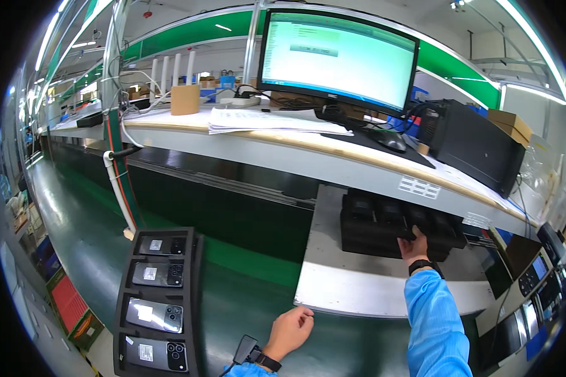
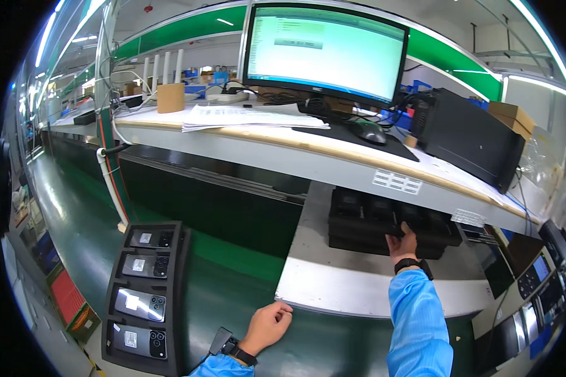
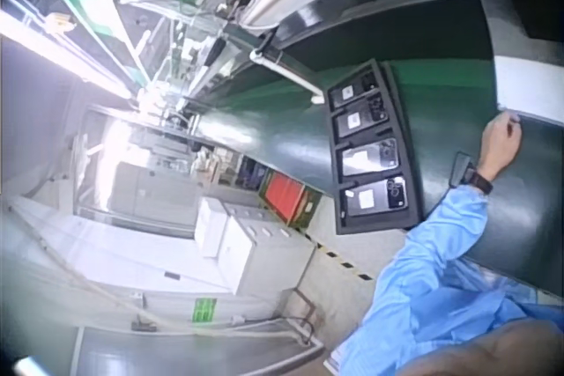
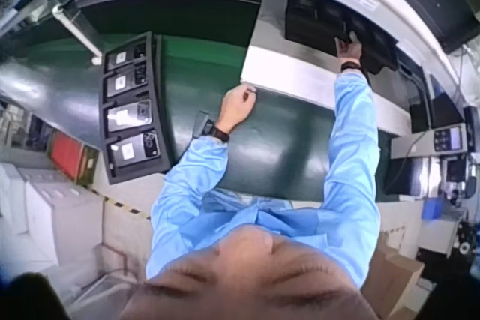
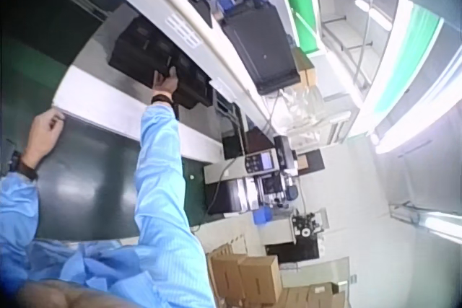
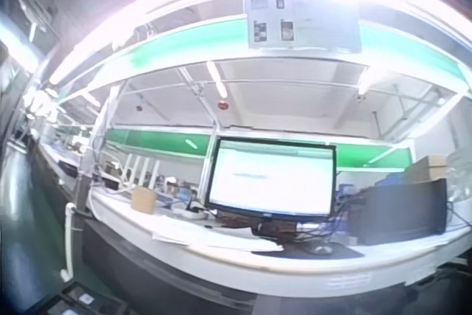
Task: Scanning barcodes on smartphones at a manufacturing assembly line.
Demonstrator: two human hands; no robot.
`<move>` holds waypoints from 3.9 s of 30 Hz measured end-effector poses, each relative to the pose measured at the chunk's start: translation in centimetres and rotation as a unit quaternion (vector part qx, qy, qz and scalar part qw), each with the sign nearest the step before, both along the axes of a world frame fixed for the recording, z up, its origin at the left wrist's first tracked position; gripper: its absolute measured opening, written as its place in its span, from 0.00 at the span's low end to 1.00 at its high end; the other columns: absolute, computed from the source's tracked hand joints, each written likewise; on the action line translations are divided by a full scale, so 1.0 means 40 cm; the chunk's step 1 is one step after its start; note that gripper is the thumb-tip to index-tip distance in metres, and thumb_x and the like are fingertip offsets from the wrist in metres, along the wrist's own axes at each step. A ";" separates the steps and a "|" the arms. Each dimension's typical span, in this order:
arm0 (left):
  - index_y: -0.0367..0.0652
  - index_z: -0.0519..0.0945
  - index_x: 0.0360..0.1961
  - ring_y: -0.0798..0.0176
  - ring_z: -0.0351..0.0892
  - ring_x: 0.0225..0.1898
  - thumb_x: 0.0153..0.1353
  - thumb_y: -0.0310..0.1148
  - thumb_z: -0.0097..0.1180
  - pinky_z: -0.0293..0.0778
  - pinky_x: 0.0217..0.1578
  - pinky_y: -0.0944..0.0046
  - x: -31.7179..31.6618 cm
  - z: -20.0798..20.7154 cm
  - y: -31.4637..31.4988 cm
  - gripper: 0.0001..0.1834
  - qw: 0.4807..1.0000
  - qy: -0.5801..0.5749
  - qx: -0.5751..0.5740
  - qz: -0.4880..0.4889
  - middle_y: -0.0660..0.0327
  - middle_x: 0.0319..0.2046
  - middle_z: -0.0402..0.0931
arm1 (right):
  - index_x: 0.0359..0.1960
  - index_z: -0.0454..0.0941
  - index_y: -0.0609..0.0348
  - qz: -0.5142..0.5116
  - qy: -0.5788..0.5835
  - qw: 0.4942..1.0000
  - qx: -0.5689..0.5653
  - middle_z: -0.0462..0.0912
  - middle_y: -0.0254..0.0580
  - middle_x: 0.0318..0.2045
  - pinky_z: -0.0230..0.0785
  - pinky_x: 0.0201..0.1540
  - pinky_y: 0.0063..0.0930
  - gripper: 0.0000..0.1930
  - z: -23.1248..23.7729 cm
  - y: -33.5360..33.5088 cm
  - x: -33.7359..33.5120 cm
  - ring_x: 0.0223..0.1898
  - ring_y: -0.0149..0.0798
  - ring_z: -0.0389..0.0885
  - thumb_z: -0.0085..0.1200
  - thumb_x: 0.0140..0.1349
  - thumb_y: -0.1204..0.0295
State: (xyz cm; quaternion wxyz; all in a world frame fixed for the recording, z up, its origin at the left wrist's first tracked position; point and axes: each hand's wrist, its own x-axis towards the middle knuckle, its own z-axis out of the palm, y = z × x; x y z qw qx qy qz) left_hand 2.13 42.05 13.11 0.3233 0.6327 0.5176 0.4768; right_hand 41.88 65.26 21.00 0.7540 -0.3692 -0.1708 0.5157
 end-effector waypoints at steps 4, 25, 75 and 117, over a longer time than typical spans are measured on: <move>0.40 0.85 0.40 0.63 0.84 0.28 0.63 0.33 0.61 0.78 0.32 0.63 -0.001 -0.002 0.008 0.09 1.000 -0.007 -0.017 -0.002 0.58 0.29 0.85 | 0.47 0.79 0.48 -0.010 -0.035 0.999 -0.032 0.83 0.35 0.42 0.82 0.51 0.33 0.13 -0.021 0.037 0.020 0.46 0.39 0.84 0.66 0.65 0.60; 0.38 0.79 0.39 0.46 0.82 0.31 0.66 0.32 0.56 0.76 0.34 0.55 -0.006 -0.026 0.020 0.08 0.997 -0.062 0.028 -0.023 0.50 0.28 0.82 | 0.30 0.79 0.61 0.201 -0.491 0.846 -0.050 0.81 0.39 0.21 0.71 0.25 0.26 0.08 -0.160 -0.501 -0.367 0.21 0.34 0.80 0.59 0.64 0.70; 0.30 0.81 0.54 0.32 0.77 0.59 0.70 0.55 0.45 0.71 0.61 0.41 -0.923 0.099 -0.042 0.34 0.778 0.315 -0.241 0.487 0.31 0.53 0.79 | 0.27 0.86 0.53 0.161 -0.608 0.775 0.056 0.84 0.33 0.22 0.69 0.41 0.34 0.06 -0.208 -0.717 -0.484 0.28 0.39 0.81 0.65 0.58 0.67; 0.45 0.87 0.45 0.48 0.85 0.43 0.70 0.53 0.54 0.81 0.41 0.52 -0.157 0.176 -0.060 0.23 0.872 0.453 0.047 -0.178 0.54 0.39 0.86 | 0.64 0.76 0.59 0.099 -0.507 0.855 0.044 0.85 0.44 0.48 0.75 0.55 0.30 0.25 -0.186 -0.780 -0.290 0.49 0.38 0.83 0.64 0.67 0.64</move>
